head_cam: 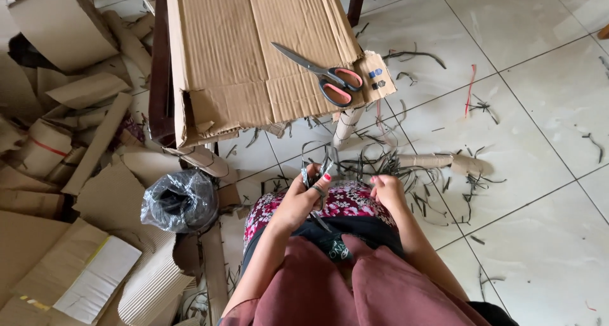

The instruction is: The person wraps and ties black plastic strips around cardboard-covered chair legs and crossbars to secure them. They then place a flat cardboard sheet on the chair seat and cut additional strips with scissors.

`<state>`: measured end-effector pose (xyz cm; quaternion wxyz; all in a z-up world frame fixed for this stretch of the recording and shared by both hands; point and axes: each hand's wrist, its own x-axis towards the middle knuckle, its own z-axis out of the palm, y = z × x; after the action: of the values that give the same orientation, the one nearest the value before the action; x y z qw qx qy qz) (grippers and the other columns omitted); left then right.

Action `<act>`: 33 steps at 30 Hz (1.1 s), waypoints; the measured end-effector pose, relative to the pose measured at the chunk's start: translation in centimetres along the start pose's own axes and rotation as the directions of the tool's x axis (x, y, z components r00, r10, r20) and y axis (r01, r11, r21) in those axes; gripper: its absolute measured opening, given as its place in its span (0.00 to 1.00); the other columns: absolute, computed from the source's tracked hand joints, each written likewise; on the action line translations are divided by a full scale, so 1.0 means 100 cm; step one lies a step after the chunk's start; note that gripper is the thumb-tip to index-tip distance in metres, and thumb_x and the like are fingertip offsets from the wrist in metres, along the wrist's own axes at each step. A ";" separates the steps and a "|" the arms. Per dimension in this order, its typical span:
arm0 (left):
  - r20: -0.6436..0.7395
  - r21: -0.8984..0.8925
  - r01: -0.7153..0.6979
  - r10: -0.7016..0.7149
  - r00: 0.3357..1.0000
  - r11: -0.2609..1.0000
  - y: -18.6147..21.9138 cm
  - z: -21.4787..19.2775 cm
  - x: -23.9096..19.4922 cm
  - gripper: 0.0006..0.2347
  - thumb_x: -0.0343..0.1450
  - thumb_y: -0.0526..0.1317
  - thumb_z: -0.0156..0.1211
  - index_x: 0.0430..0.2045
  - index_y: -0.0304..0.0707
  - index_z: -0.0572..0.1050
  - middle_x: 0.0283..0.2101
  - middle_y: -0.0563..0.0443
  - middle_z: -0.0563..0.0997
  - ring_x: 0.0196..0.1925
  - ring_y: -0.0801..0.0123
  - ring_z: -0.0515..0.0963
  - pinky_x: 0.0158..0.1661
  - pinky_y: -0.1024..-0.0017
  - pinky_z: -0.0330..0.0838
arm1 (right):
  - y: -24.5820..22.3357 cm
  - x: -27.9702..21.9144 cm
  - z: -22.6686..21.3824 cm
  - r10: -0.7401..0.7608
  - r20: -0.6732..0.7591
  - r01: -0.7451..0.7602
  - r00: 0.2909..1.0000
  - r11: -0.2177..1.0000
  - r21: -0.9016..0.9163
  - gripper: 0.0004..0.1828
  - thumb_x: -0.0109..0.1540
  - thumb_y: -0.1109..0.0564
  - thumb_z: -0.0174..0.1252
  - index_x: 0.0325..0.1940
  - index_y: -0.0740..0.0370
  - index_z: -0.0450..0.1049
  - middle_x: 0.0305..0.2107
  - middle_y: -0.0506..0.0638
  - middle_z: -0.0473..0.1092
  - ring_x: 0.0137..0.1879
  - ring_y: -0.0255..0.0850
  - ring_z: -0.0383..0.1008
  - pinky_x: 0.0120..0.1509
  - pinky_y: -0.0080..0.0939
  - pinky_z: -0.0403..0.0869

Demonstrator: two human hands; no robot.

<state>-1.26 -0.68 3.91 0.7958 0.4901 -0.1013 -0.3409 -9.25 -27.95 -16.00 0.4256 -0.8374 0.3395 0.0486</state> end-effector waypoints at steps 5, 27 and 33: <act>-0.043 0.350 -0.036 0.054 0.998 0.936 -0.009 -0.004 0.005 0.09 0.76 0.41 0.62 0.41 0.36 0.72 0.17 0.51 0.69 0.19 0.73 0.69 0.24 0.77 0.65 | -0.126 -0.081 -0.053 -0.130 0.131 0.151 0.983 0.974 -0.168 0.30 0.65 0.52 0.59 0.72 0.50 0.64 0.64 0.68 0.64 0.64 0.63 0.70 0.67 0.62 0.73; 0.153 0.832 -0.280 0.288 0.945 0.478 0.031 0.032 -0.013 0.35 0.60 0.32 0.68 0.66 0.34 0.62 0.64 0.16 0.63 0.63 0.18 0.65 0.57 0.33 0.67 | -0.218 -0.119 -0.083 -0.548 -0.135 0.506 0.826 0.614 0.606 0.08 0.68 0.61 0.55 0.37 0.66 0.76 0.19 0.53 0.71 0.23 0.36 0.71 0.32 0.34 0.73; 0.212 0.597 -0.162 0.041 0.977 0.785 0.044 0.018 -0.015 0.28 0.65 0.42 0.70 0.62 0.40 0.70 0.65 0.28 0.71 0.75 0.35 0.53 0.71 0.41 0.42 | -0.210 -0.116 -0.087 -0.543 -0.117 0.498 0.832 0.636 0.590 0.08 0.69 0.60 0.54 0.38 0.66 0.75 0.26 0.54 0.74 0.32 0.37 0.74 0.40 0.37 0.77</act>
<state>-1.32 0.22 8.78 0.5986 0.6804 -0.3066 -0.2908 -7.12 -19.81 8.10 0.6744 -0.7187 0.0660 -0.1557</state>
